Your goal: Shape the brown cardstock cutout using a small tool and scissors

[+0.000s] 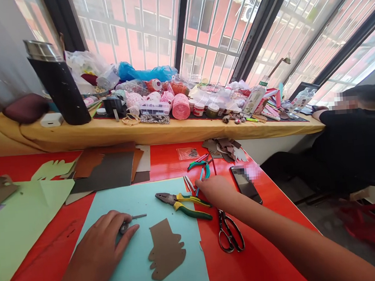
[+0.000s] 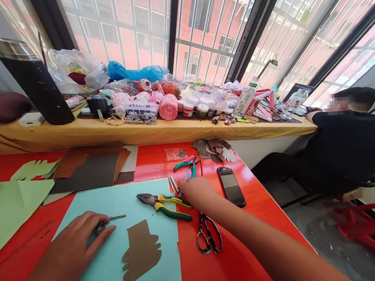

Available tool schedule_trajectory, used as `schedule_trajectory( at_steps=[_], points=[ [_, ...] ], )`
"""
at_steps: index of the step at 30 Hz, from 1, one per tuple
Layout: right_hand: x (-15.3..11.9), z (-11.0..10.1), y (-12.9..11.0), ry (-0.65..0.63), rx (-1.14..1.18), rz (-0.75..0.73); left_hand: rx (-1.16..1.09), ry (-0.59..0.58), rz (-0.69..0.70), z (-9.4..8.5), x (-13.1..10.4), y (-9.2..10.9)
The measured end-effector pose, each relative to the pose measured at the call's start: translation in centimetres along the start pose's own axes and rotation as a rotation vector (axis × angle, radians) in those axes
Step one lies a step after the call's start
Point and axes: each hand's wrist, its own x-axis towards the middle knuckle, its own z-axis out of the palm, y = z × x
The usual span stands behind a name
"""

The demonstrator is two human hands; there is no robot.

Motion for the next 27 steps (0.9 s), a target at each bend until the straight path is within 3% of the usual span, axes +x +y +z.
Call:
schedule_trajectory(
  at_steps=[9,19,22,27],
  points=[
    [0.1,-0.3,0.2,0.001,-0.053,-0.141,-0.005,0.021,0.022,0.1,0.0,-0.2],
    [0.1,0.3,0.8,0.154,-0.003,-0.067,0.021,0.036,0.044,-0.1,0.1,0.1],
    [-0.6,-0.2,0.3,0.309,0.135,-0.014,0.017,0.031,0.043,-0.3,0.1,0.5],
    [-2.2,-0.6,-2.2,0.737,0.903,0.057,0.026,0.032,0.051,-0.8,0.2,1.2]
  ],
)
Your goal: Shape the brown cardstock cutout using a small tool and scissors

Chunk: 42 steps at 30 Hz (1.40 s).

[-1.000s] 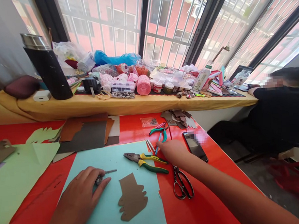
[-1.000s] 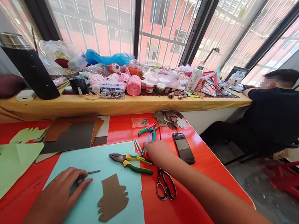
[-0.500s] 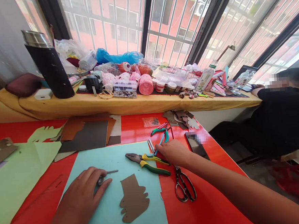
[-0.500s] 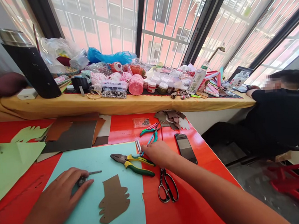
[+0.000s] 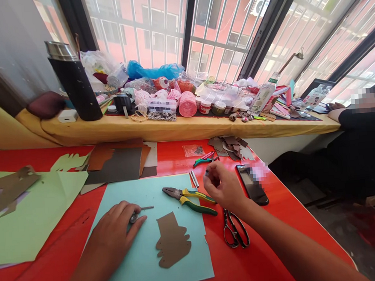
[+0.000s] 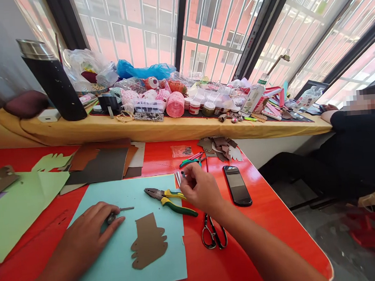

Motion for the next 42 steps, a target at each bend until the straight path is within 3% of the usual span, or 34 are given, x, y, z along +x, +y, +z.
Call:
schedule_trajectory(
  at_steps=[3,6,13,15,17,19,22,24,28,36,39,42],
  points=[
    [-0.9,0.9,-1.3,0.133,0.392,0.147,0.006,-0.009,-0.004,-0.3,0.0,0.4],
    [-1.5,1.7,-2.1,0.170,0.694,0.262,0.002,-0.028,-0.017,-0.5,-0.3,0.7],
    [-2.6,3.0,-2.6,0.229,0.992,0.406,-0.023,-0.083,-0.002,-1.0,-0.4,1.3],
    [-3.3,3.3,-2.6,0.231,0.999,0.411,-0.003,-0.068,0.041,-1.3,-0.4,1.8],
    [-4.1,3.8,-2.6,0.243,1.009,0.407,0.052,0.037,0.127,-1.4,-0.6,2.8],
    [-4.9,4.3,-2.5,0.255,1.030,0.419,0.057,0.079,0.287,-1.2,-1.1,4.1],
    [-5.7,4.5,-2.5,0.232,1.028,0.445,0.018,-0.002,0.526,-0.5,-1.8,5.9],
    [-6.0,4.4,-2.5,0.221,1.000,0.429,0.048,-0.111,0.535,-0.1,-2.1,6.5],
    [-6.7,4.6,-2.7,0.141,0.908,0.342,0.021,-0.213,0.526,-0.3,-2.3,6.1],
    [-8.3,7.0,-2.6,-0.223,0.500,0.005,-0.045,-0.225,0.605,-0.7,-2.2,5.4],
    [-7.9,6.7,-2.2,-0.266,0.337,-0.048,-0.056,-0.231,0.591,-1.1,-1.7,5.5],
    [-7.3,6.3,-1.7,-0.235,0.286,0.001,-0.002,-0.138,0.420,-3.3,-1.0,4.4]
  ],
)
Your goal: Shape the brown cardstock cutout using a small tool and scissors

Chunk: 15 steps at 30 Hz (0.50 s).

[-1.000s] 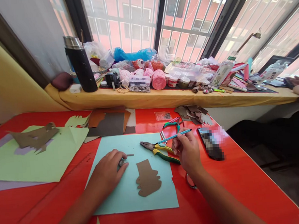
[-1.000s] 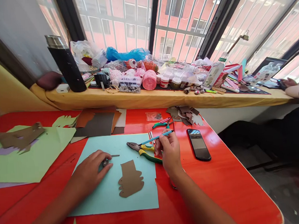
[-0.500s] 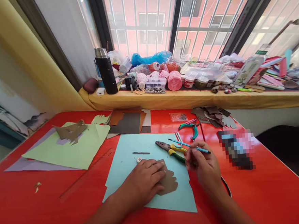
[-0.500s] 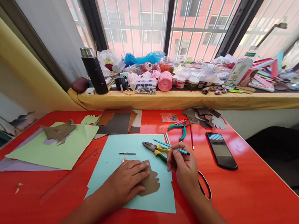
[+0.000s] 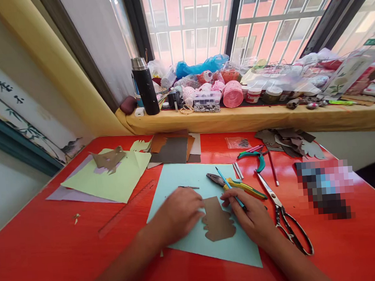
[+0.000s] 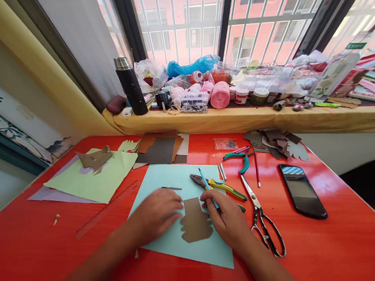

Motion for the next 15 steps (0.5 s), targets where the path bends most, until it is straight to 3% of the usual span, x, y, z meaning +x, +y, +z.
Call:
schedule_trajectory(
  at_steps=[3,5,8,10,15],
  points=[
    [0.1,-0.4,0.2,0.028,0.008,0.008,0.153,0.148,-0.425,-3.6,-1.8,-2.9],
    [0.1,-0.6,0.1,0.018,0.011,-0.008,0.355,0.126,-0.605,-5.3,-4.0,-5.1],
    [0.1,-0.7,-0.1,0.018,0.013,-0.006,0.471,0.021,-0.708,-6.1,-8.0,-7.6],
    [0.2,-0.7,-0.2,0.025,0.016,0.010,0.409,-0.032,-0.750,-5.7,-10.1,-8.3],
    [0.0,-0.4,-0.2,0.023,0.026,0.022,0.281,-0.011,-0.839,-5.0,-11.7,-8.5]
  ],
)
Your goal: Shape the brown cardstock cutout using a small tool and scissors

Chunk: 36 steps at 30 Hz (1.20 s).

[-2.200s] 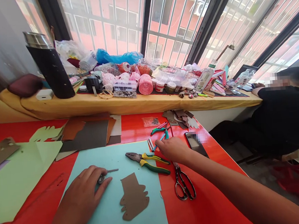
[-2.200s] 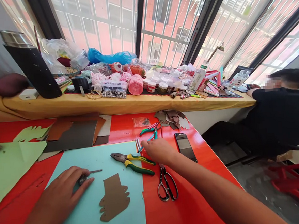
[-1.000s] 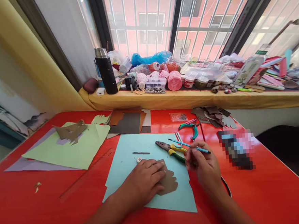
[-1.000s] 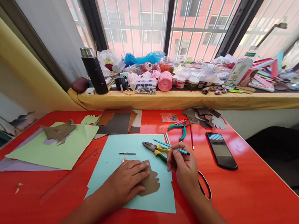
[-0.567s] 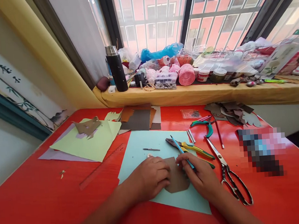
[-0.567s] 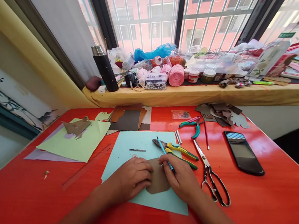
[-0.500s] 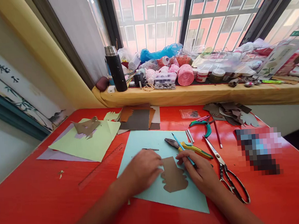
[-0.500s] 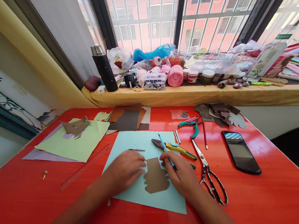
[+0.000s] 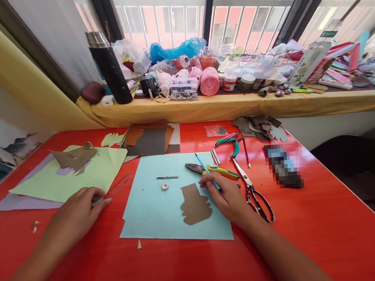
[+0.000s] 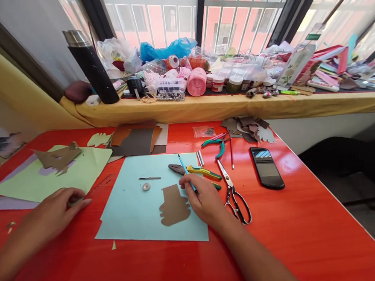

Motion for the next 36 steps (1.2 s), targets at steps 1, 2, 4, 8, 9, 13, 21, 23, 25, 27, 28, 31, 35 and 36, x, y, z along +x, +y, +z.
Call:
schedule_trajectory(
  at_steps=[1,2,4,8,9,13,21,23,25,27,28,31,35,36],
  points=[
    [-0.1,0.1,0.1,0.010,0.036,0.003,-0.025,-0.039,-0.004,-0.2,0.1,0.2],
    [-0.1,0.2,0.1,0.023,0.085,0.011,-0.040,-0.057,-0.004,-0.4,0.1,0.5],
    [-0.3,0.5,0.1,0.051,0.205,0.036,-0.031,-0.009,-0.018,-0.7,0.1,1.5],
    [-0.5,0.6,-0.7,0.084,0.463,0.070,-0.109,0.125,0.270,0.3,-1.2,6.5],
    [-0.5,0.6,-1.0,0.094,0.519,0.074,-0.141,0.145,0.465,0.9,-1.7,8.2],
    [-0.6,0.0,-1.8,0.165,0.632,0.110,-0.153,0.186,0.920,3.5,-3.5,14.6],
    [0.4,-1.2,-2.5,0.203,0.612,0.261,-0.214,0.180,0.962,5.3,-3.5,16.8],
    [0.5,-1.4,-2.6,0.144,0.548,0.281,-0.235,0.186,0.961,5.3,-3.4,16.6],
    [0.3,-1.4,-2.4,0.095,0.489,0.277,-0.246,0.189,0.964,5.2,-3.5,16.6],
    [-0.2,-1.1,-1.8,0.083,0.477,0.251,-0.256,0.189,0.963,5.2,-3.5,16.5],
    [-0.4,-1.0,-1.5,0.078,0.486,0.238,-0.259,0.186,0.961,5.2,-3.5,16.6],
    [-1.2,-0.5,-0.7,0.015,0.510,0.210,-0.267,0.165,0.945,5.2,-3.5,16.6],
    [-1.6,-0.3,-0.6,-0.061,0.478,0.184,-0.264,0.145,0.927,5.4,-3.5,16.6],
    [-1.6,-0.3,-0.7,-0.061,0.467,0.188,-0.263,0.141,0.922,5.5,-3.6,16.6]
  ],
)
